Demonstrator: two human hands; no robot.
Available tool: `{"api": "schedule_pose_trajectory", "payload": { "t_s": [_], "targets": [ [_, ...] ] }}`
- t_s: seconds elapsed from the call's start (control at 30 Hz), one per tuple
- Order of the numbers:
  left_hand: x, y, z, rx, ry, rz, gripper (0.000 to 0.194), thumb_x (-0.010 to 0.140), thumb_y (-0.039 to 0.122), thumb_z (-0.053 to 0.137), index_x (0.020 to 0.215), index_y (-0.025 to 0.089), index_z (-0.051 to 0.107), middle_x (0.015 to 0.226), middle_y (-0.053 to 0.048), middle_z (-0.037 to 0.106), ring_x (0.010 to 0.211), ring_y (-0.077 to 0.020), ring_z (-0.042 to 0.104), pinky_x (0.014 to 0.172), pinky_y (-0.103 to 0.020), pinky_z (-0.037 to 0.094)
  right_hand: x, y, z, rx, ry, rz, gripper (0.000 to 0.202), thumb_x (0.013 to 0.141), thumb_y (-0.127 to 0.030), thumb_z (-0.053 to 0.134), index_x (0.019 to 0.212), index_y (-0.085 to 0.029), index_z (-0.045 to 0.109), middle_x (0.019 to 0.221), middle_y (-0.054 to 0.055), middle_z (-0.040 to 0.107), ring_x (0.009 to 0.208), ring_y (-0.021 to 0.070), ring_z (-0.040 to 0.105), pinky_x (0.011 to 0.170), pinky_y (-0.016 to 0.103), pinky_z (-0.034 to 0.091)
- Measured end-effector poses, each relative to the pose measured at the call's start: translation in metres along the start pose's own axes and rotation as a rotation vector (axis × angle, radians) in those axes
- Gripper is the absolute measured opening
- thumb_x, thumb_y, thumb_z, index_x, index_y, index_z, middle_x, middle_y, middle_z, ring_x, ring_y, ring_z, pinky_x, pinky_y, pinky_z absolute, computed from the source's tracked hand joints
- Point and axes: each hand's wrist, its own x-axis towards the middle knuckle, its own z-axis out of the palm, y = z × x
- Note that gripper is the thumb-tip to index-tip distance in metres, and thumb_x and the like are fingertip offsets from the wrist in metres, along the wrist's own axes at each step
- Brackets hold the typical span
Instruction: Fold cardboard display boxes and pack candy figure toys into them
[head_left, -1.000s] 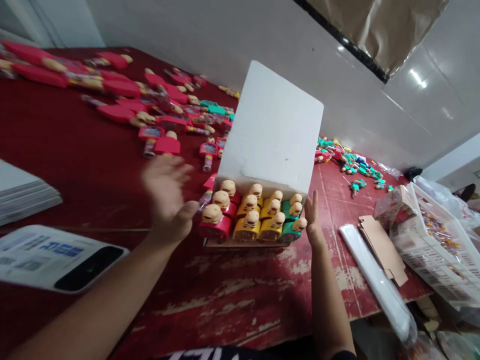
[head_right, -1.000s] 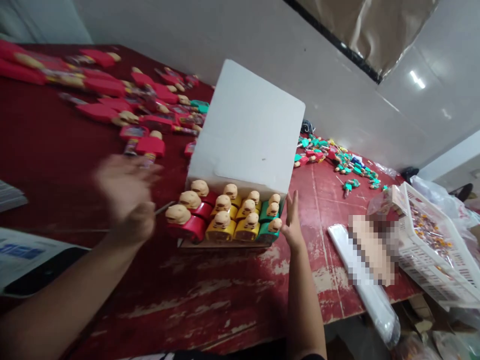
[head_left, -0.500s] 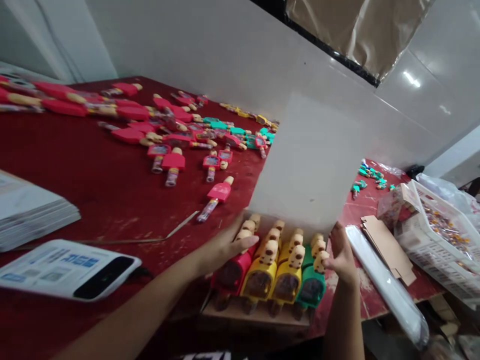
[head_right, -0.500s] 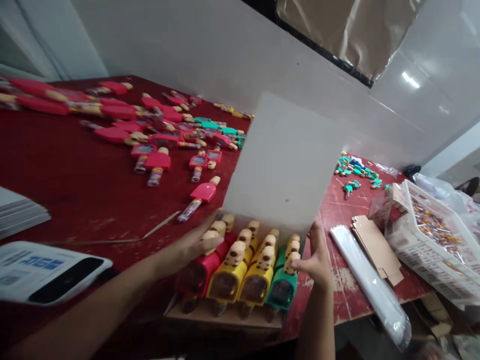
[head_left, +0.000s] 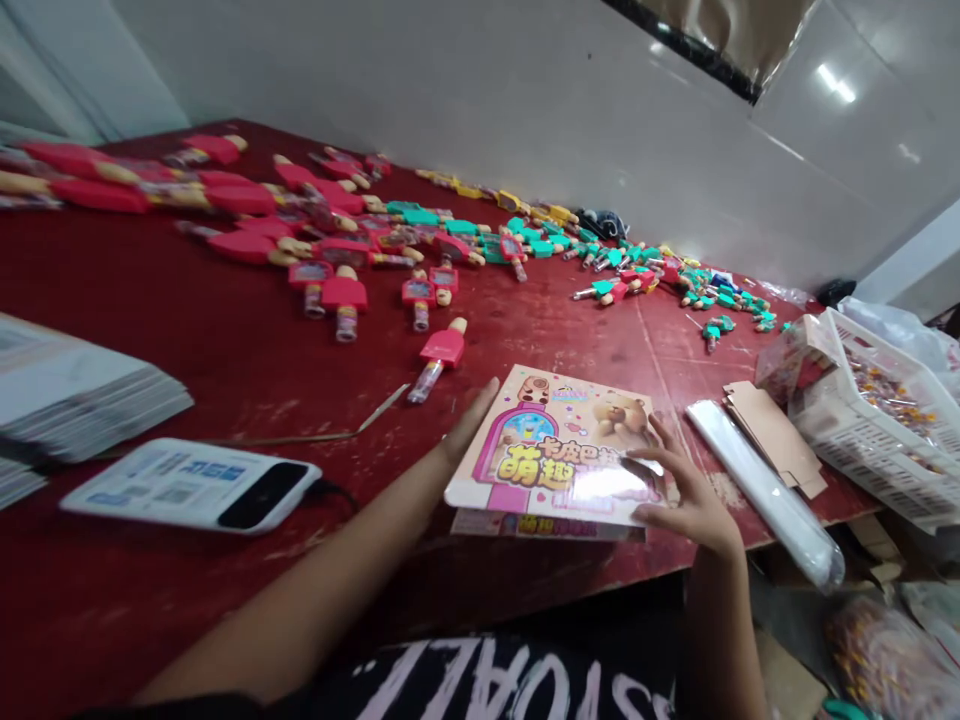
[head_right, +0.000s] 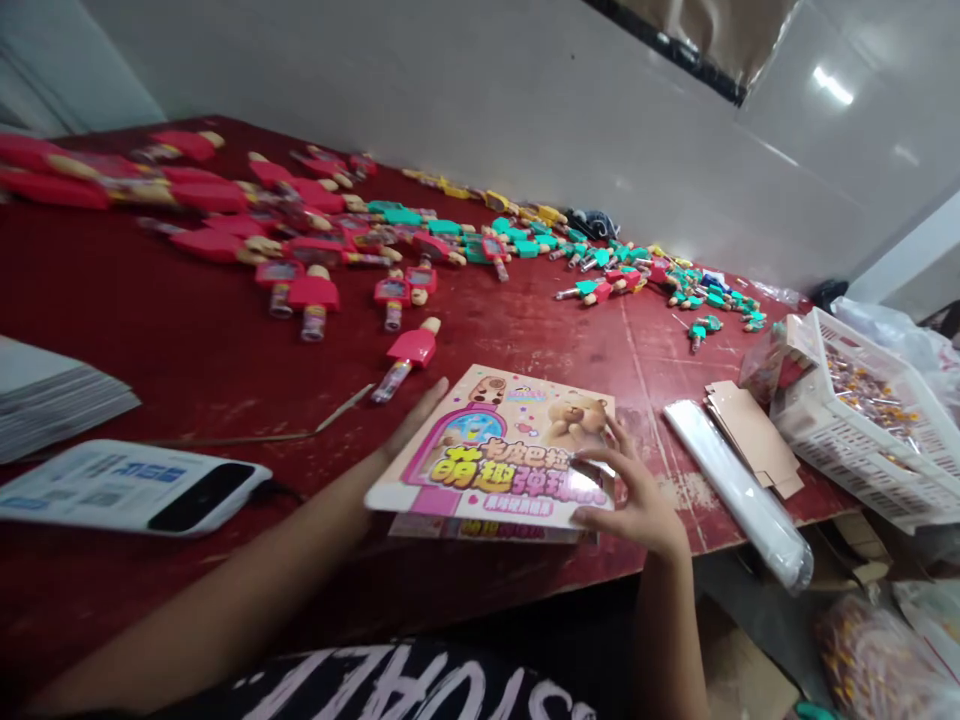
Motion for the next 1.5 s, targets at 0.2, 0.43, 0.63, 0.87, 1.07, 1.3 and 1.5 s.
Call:
{"api": "schedule_pose_trajectory", "payload": {
  "t_s": [0.2,0.43,0.63,0.87,1.07,1.3,1.5],
  "targets": [
    [0.006,-0.008,0.004,0.014,0.111,0.032,0.082,0.067,0.049,0.074,0.131,0.011,0.041,0.113,-0.018,0.062,0.101,-0.0351,0.062,0.083,-0.046,0.054,-0.022,0.051,0.023,0.115,0.007,0.190,0.109,0.066,-0.065,0.071,0.150,-0.029,0.011,0.154,0.011,0.017,0.142,0.0279,0.019,0.113,0.047,0.025],
    [-0.028,-0.019,-0.014,0.349,0.106,0.079,0.102,0.055,0.036,0.083,0.142,0.019,0.033,0.132,-0.015,0.051,0.115,-0.0350,0.055,0.086,-0.035,0.055,-0.024,0.060,0.017,0.190,0.113,0.389,0.098,0.072,-0.050,0.072,0.149,-0.023,0.018,0.149,0.010,0.032,0.137,0.0259,0.031,0.115,0.045,0.025],
    [-0.039,-0.034,-0.001,0.347,0.270,0.176,0.104,0.064,0.048,0.077,0.145,0.014,0.022,0.145,-0.016,0.035,0.130,-0.0323,0.040,0.103,-0.039,0.046,-0.016,0.059,0.014,0.256,0.167,0.507,0.092,0.072,-0.045,0.074,0.144,-0.020,0.023,0.124,0.014,0.059,0.108,0.0266,0.061,0.093,0.044,0.051],
    [-0.018,-0.032,-0.012,0.492,0.426,0.238,0.104,0.059,0.054,0.076,0.139,0.004,0.031,0.144,-0.022,0.034,0.134,-0.0329,0.034,0.114,-0.045,0.029,0.000,0.047,0.016,0.106,0.241,0.615,0.080,0.064,-0.054,0.075,0.126,-0.017,0.039,0.102,0.014,0.068,0.088,0.0268,0.067,0.069,0.036,0.058],
    [-0.021,-0.036,-0.007,0.297,0.407,0.220,0.087,0.065,0.045,0.072,0.137,0.009,0.038,0.136,-0.018,0.046,0.123,-0.0342,0.048,0.106,-0.050,0.040,-0.010,0.045,0.021,0.109,0.227,0.564,0.067,0.065,-0.054,0.076,0.114,-0.018,0.047,0.106,0.014,0.067,0.091,0.0268,0.067,0.070,0.036,0.058],
    [-0.039,-0.060,-0.005,0.551,0.509,0.468,0.053,0.086,0.044,0.050,0.130,0.016,0.052,0.143,-0.011,0.041,0.134,-0.0263,0.036,0.116,-0.042,0.027,-0.025,0.062,0.015,0.218,0.356,0.694,0.045,0.060,-0.057,0.077,0.072,-0.017,0.063,0.075,0.008,0.067,0.067,0.0213,0.066,0.060,0.029,0.058],
    [-0.048,-0.059,-0.007,0.954,0.397,0.591,0.063,0.080,0.048,0.059,0.133,0.016,0.050,0.146,-0.012,0.035,0.135,-0.0295,0.034,0.114,-0.042,0.031,-0.015,0.054,0.019,0.145,0.339,0.669,0.045,0.056,-0.058,0.079,0.062,-0.017,0.060,0.058,0.003,0.058,0.053,0.0151,0.056,0.046,0.022,0.048]
  ]
}}
